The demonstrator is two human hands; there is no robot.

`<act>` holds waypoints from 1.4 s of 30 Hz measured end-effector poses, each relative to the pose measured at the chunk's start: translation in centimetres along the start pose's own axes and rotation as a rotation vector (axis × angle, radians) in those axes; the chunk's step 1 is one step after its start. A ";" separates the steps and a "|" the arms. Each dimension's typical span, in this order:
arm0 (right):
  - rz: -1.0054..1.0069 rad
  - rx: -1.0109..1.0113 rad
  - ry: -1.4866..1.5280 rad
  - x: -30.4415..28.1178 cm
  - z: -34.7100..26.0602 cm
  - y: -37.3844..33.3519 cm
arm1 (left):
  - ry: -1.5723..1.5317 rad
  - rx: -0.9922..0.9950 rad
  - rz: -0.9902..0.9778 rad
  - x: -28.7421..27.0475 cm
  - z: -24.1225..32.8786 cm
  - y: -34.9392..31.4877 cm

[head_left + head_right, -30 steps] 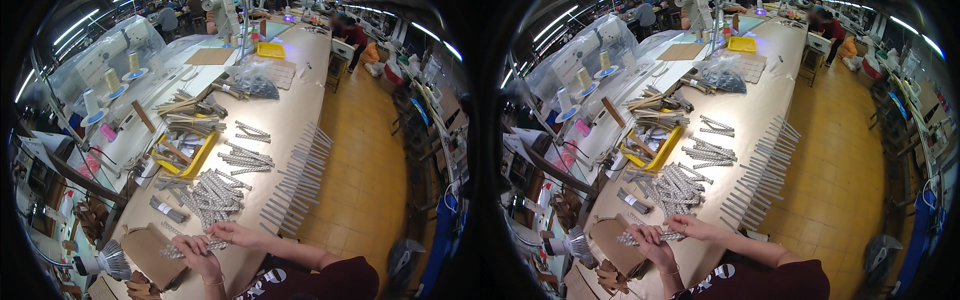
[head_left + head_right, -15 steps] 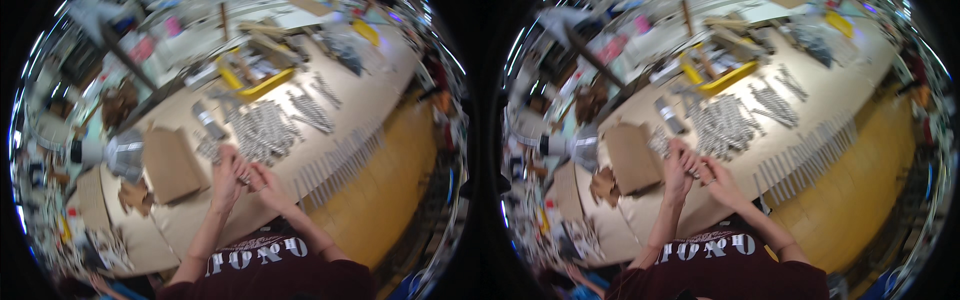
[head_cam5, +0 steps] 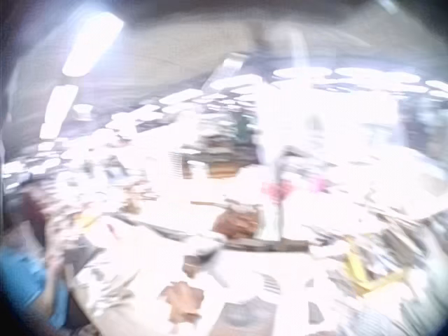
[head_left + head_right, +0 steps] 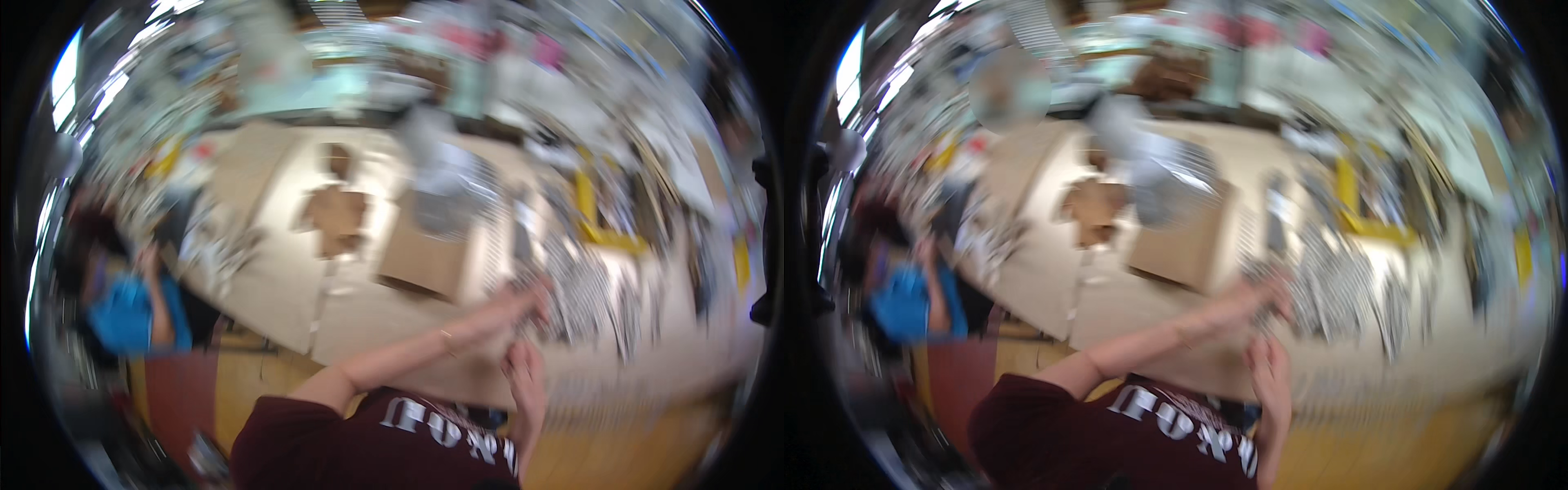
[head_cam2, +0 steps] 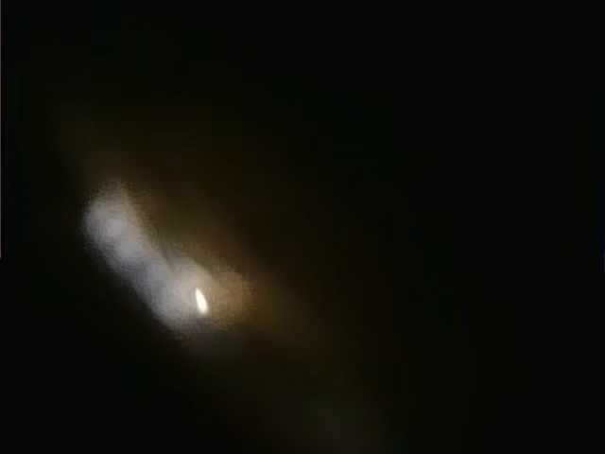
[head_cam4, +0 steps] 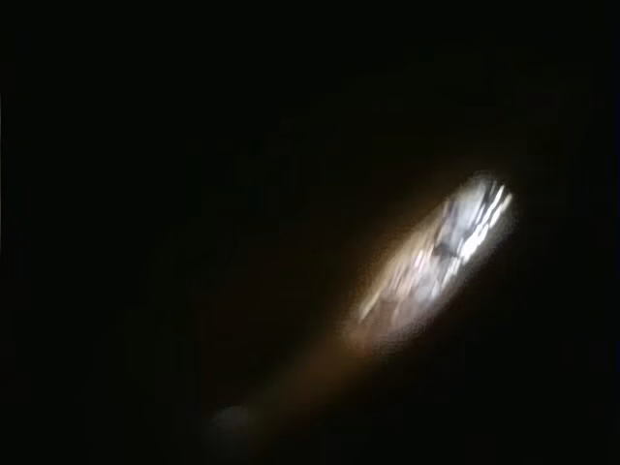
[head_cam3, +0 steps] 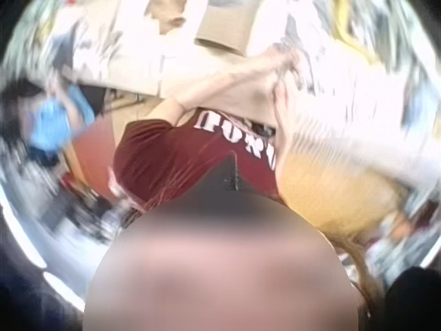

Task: The person sorts and aligns multiple silver braided cords on a workbench. They pick up individual cords, straighten them, and place them in neat rows alongside other cords and cardboard pieces.

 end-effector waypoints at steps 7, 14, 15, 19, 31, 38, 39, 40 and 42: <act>-0.043 -0.144 -0.202 2.7 -1.9 2.0 | -0.141 0.096 -0.019 0.1 3.4 -0.5; -0.132 -0.203 -0.288 4.2 -3.6 3.8 | -0.337 0.165 0.124 -1.3 6.2 -1.3; -0.137 -0.209 -0.298 4.4 -3.8 3.9 | -0.408 0.203 0.116 -1.3 6.8 -1.4; -0.158 -0.212 -0.311 4.8 -4.0 3.9 | -0.497 0.167 0.078 -1.5 7.8 -3.2; -0.220 -0.211 -0.257 4.1 -2.0 2.6 | -0.788 -0.096 0.150 -3.5 4.7 -0.8; -0.121 -0.263 -0.371 5.2 -4.0 1.4 | -0.767 -0.096 0.112 -3.8 4.7 -1.3; -0.146 -0.266 -0.387 5.4 -4.3 1.3 | -0.717 -0.072 0.165 -4.0 4.7 -1.4; -0.152 -0.259 -0.406 5.3 -4.5 1.2 | -0.695 -0.058 0.190 -3.9 4.6 -1.4; -0.140 -0.206 -0.519 4.6 -4.8 1.0 | -0.652 -0.060 0.216 -3.7 4.2 -1.5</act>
Point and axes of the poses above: each hand's wrist, its own y-axis towards the middle knuckle, its own x-axis out of the palm, z = x × y, the point moved 4 cm from there along y, towards the middle knuckle, and after that the axes turned 11 degrees about -y, right-handed, at the moved point
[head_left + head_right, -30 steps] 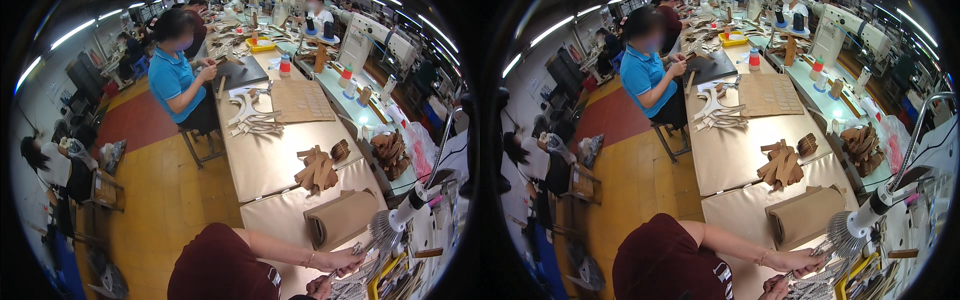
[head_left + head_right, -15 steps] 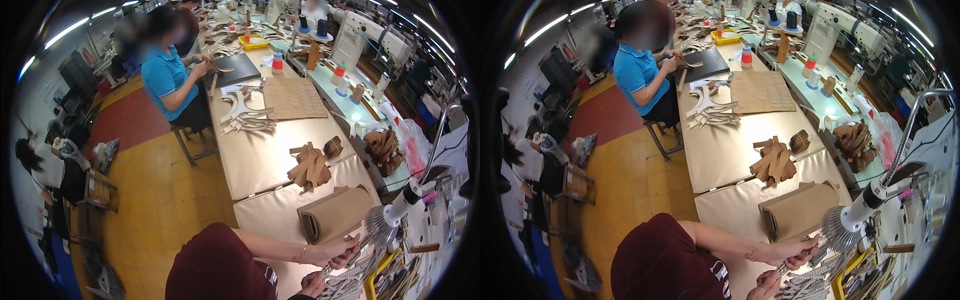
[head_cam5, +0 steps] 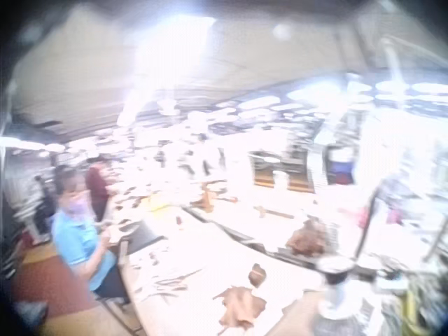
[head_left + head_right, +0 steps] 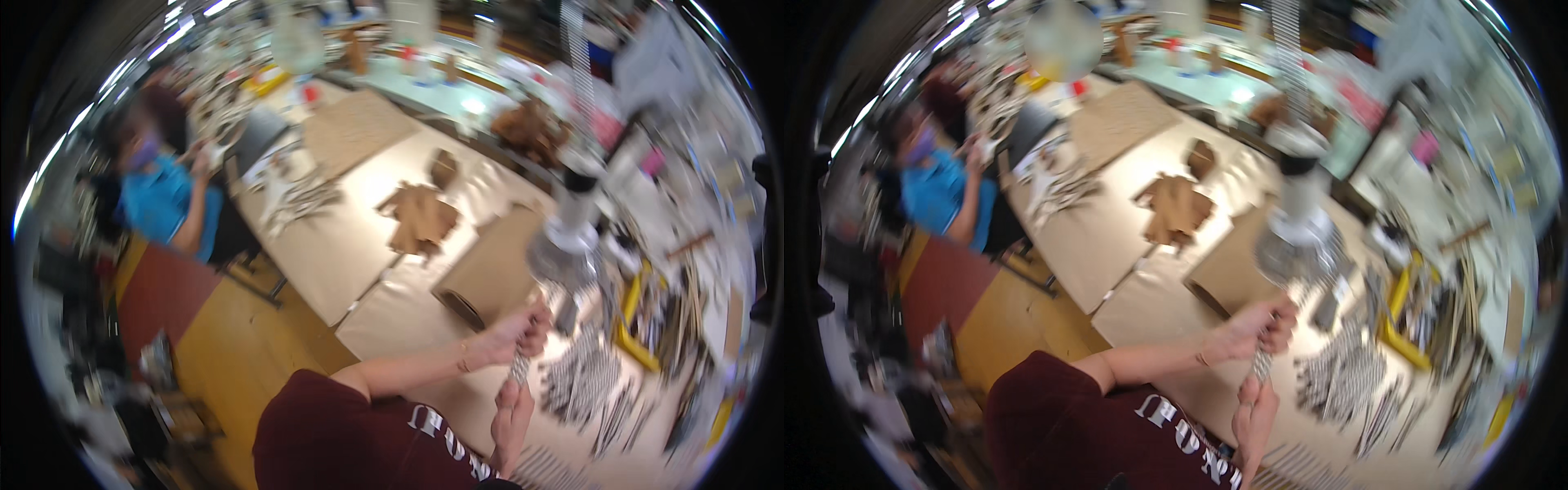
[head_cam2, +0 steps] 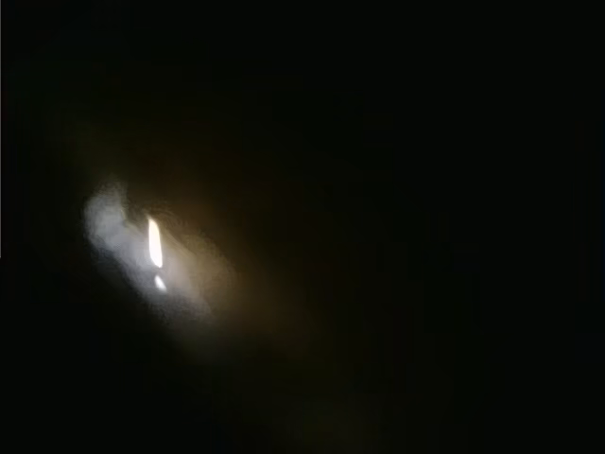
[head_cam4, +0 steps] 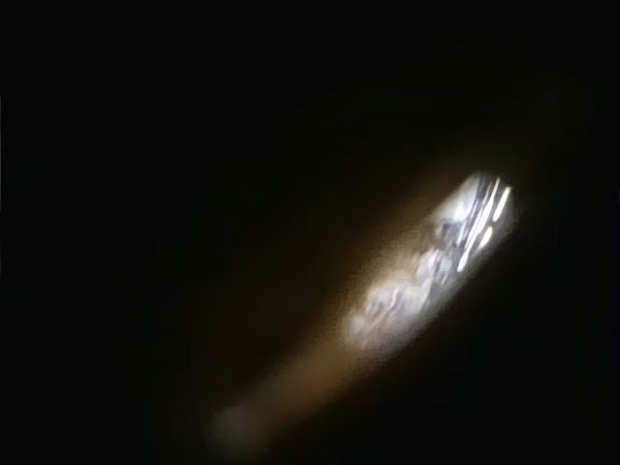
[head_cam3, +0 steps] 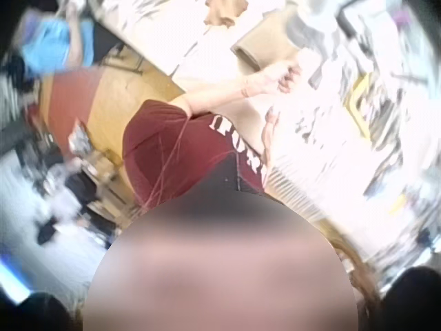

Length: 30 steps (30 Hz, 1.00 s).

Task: The person sorts and aligns multiple silver braided cords on a workbench. They pick up individual cords, straighten them, and place them in neat rows alongside other cords and cardboard pieces.

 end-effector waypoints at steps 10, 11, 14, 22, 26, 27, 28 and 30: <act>0.383 0.233 -0.457 -9.2 4.8 -4.6 | 1.028 0.318 -0.225 -0.4 -3.8 2.3; 0.460 0.314 -0.513 -10.6 5.6 -5.2 | 1.150 0.288 -0.239 -0.8 -4.6 2.4; 0.609 0.489 -0.659 -13.7 7.7 -6.2 | 1.422 0.234 -0.183 -2.3 -6.3 2.2; 0.619 0.563 -1.012 -15.2 12.0 -3.6 | 1.766 0.272 -0.204 -2.5 -9.4 3.4; 0.625 0.568 -0.869 -15.6 13.2 -4.5 | 1.991 0.191 -0.121 -2.7 -9.5 4.3; 0.605 0.577 -0.857 -15.8 13.4 -4.8 | 1.987 0.199 -0.129 -2.8 -9.7 4.5; 0.594 0.580 -0.849 -16.0 13.6 -5.1 | 2.003 0.188 -0.105 -3.0 -10.0 4.7; 0.626 0.569 -0.868 -16.5 13.7 -5.6 | 2.015 0.233 -0.107 -3.4 -11.1 5.1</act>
Point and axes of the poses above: each hand's wrist, its own y-axis towards the middle knuckle, its own x-axis out of the palm, z = x × y, the point moved 4 cm from there along y, towards the middle knuckle, and after that the axes turned 11 degrees about -y, right-handed, at the moved point
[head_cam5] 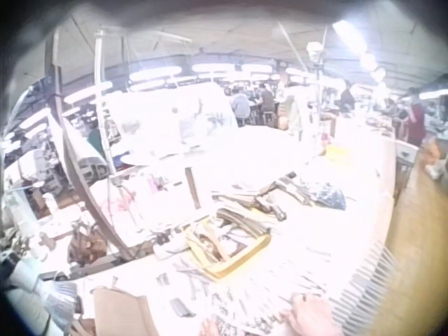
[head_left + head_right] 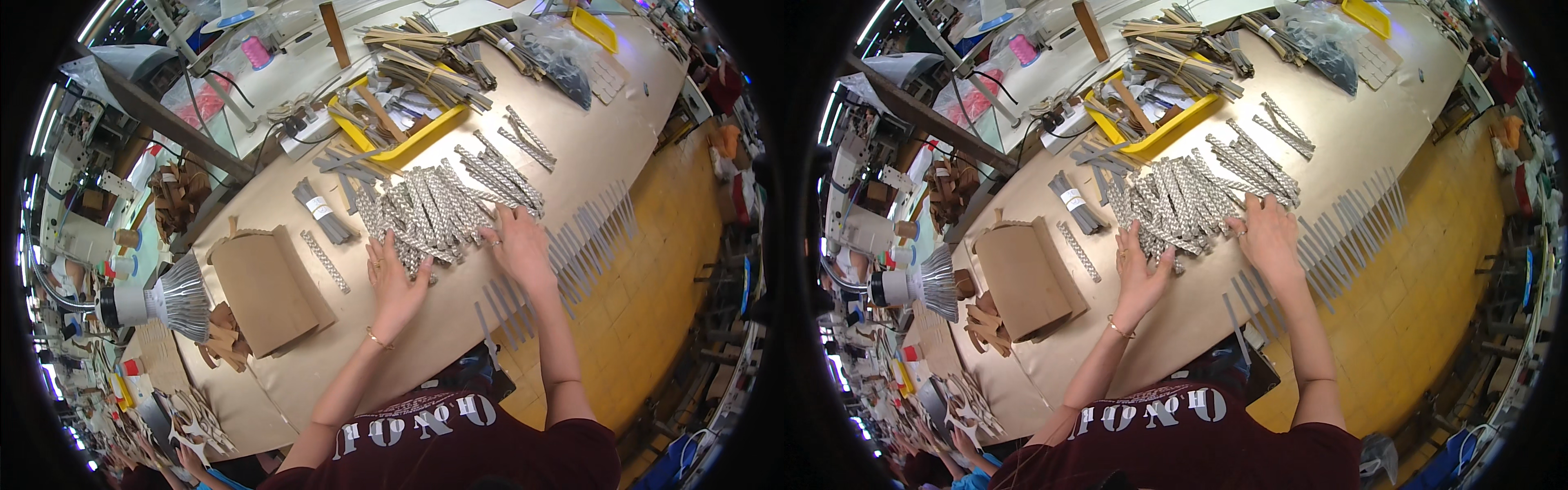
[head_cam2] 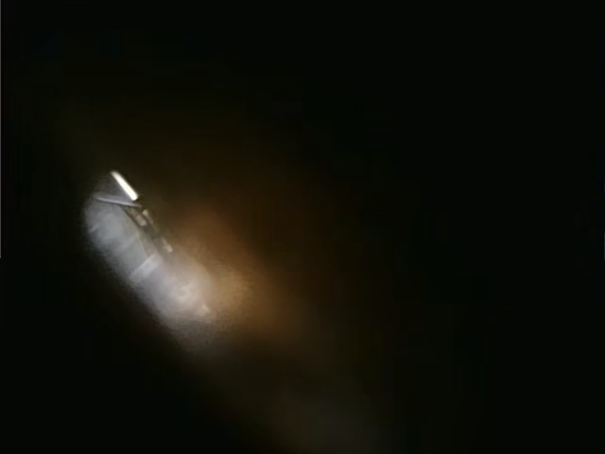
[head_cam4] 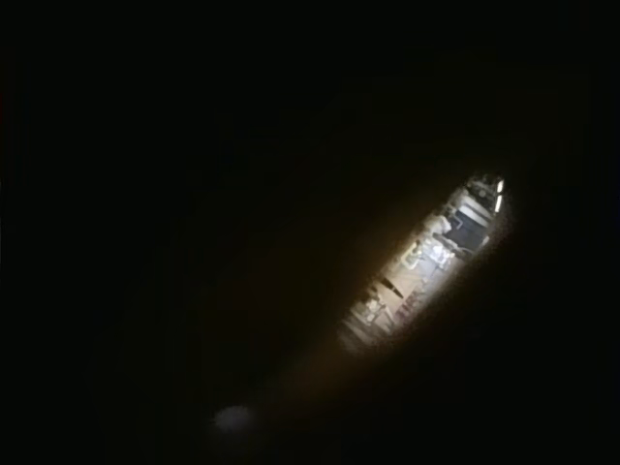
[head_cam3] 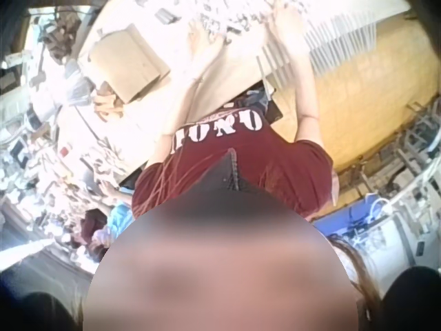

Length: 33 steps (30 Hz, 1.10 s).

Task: The person sorts and aligns multiple silver braided cords on a workbench. They pick up individual cords, straighten them, and place them in neat rows alongside other cords and cardboard pieces.

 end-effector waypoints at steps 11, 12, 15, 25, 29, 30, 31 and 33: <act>0.030 0.168 -0.028 -1.1 5.4 2.3 | 0.036 0.042 0.082 7.7 3.2 3.3; 0.018 0.188 -0.033 -1.1 6.0 2.7 | 0.020 0.069 0.088 8.3 3.7 3.7; 0.061 0.180 -0.055 -1.6 7.6 4.0 | -0.021 0.100 0.074 10.2 5.0 4.9; -0.176 -0.041 0.053 0.1 8.3 5.4 | -0.068 0.101 0.082 13.2 6.9 8.5; -0.087 0.005 0.039 1.0 9.2 6.1 | -0.086 0.118 0.058 13.8 7.6 9.8; -0.070 0.014 0.064 1.0 9.8 6.7 | -0.087 0.112 0.049 14.0 7.9 10.2; -0.062 0.041 0.074 1.1 10.5 7.3 | -0.093 0.108 0.046 14.0 8.1 10.6; -0.084 0.090 0.058 1.3 11.8 8.5 | -0.127 0.088 0.015 14.0 8.4 11.1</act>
Point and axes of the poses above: each hand's wrist, its own y-axis towards the middle knuckle, its own x-axis out of the palm, z = x × y, the point moved 4 cm from there along y, towards the middle knuckle, and after that the axes turned 11 degrees about -y, right-handed, at the moved point
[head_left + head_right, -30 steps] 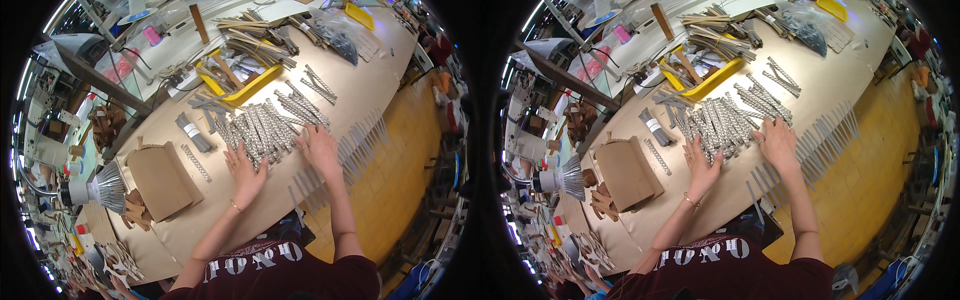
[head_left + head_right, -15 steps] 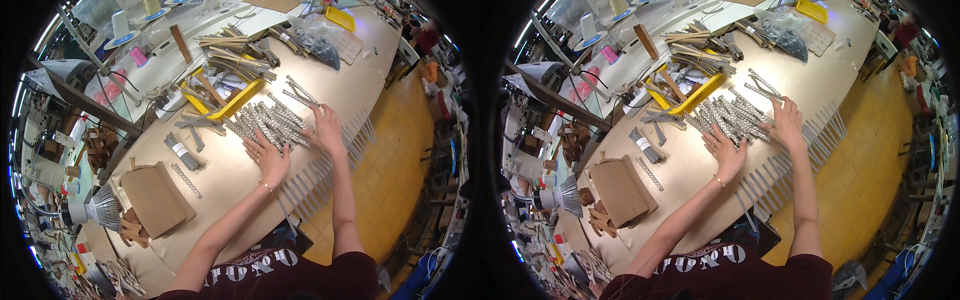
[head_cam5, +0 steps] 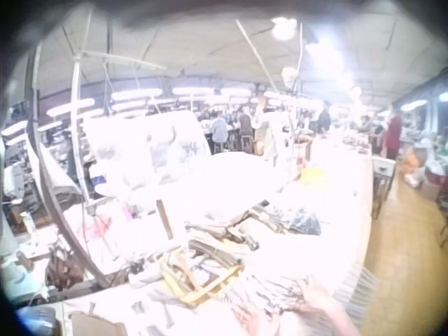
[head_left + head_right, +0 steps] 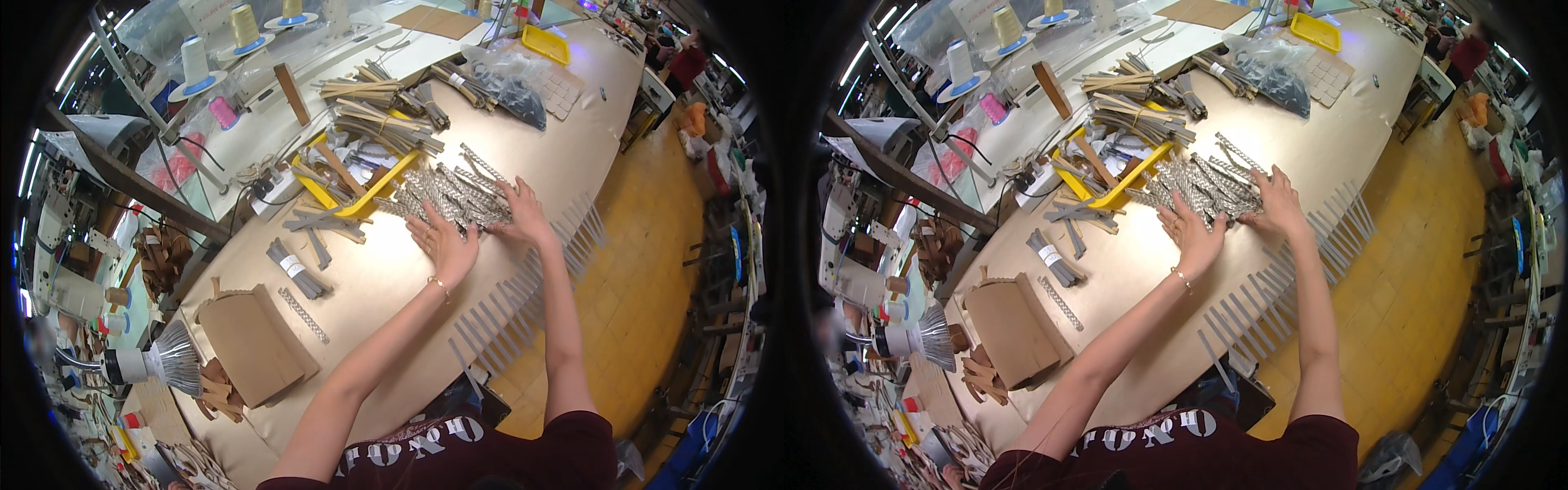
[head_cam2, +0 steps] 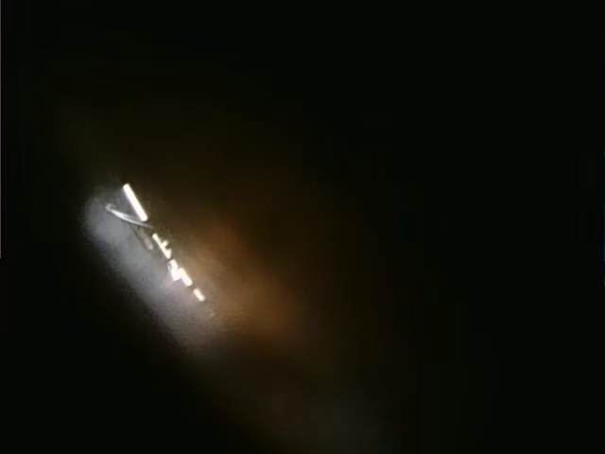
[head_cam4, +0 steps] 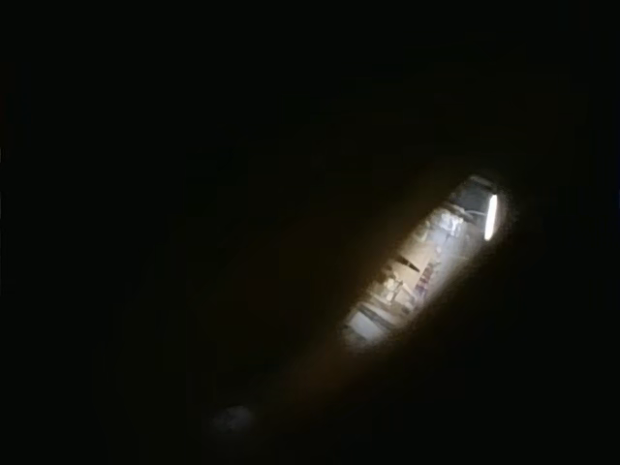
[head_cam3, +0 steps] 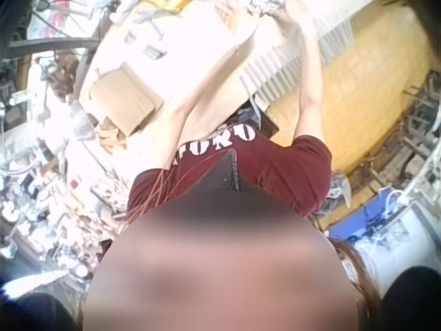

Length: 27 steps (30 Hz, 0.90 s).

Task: The person sorts and aligns multiple silver braided cords on a workbench. They pick up individual cords, straighten them, and place them in neat rows alongside other cords and cardboard pieces.

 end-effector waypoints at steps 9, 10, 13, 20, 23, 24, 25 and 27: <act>-0.157 -0.129 0.159 -0.3 3.5 5.3 | -0.307 0.089 -0.051 -6.0 -3.5 -4.5; -0.152 -0.090 0.218 -0.3 3.7 6.0 | -0.341 0.088 -0.038 -6.2 -3.9 -4.8; -0.110 -0.021 0.044 -0.1 3.2 7.3 | -0.468 0.070 -0.029 -6.4 -4.5 -4.5; -0.122 -0.045 0.049 0.1 -0.6 7.4 | -0.534 -0.050 -0.039 -7.1 -5.4 -3.7; -0.154 -0.036 0.040 0.2 -0.9 7.1 | -0.495 -0.060 -0.032 -7.5 -5.8 -4.3; -0.173 -0.054 0.029 0.2 -0.9 7.1 | -0.518 -0.053 -0.033 -7.6 -5.8 -4.4; -0.174 -0.024 0.053 0.0 -0.4 7.2 | -0.542 -0.042 -0.035 -7.8 -5.9 -4.5; -0.136 0.003 0.107 -0.6 0.5 7.4 | -0.551 -0.057 -0.053 -8.1 -5.8 -4.7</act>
Point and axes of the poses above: each hand's wrist, its own y-axis towards the middle knuckle, its own x-axis out of the palm, z = x × y, the point moved 4 cm from there along y, towards the middle knuckle, and after that the axes turned 11 degrees about -y, right-handed, at the moved point
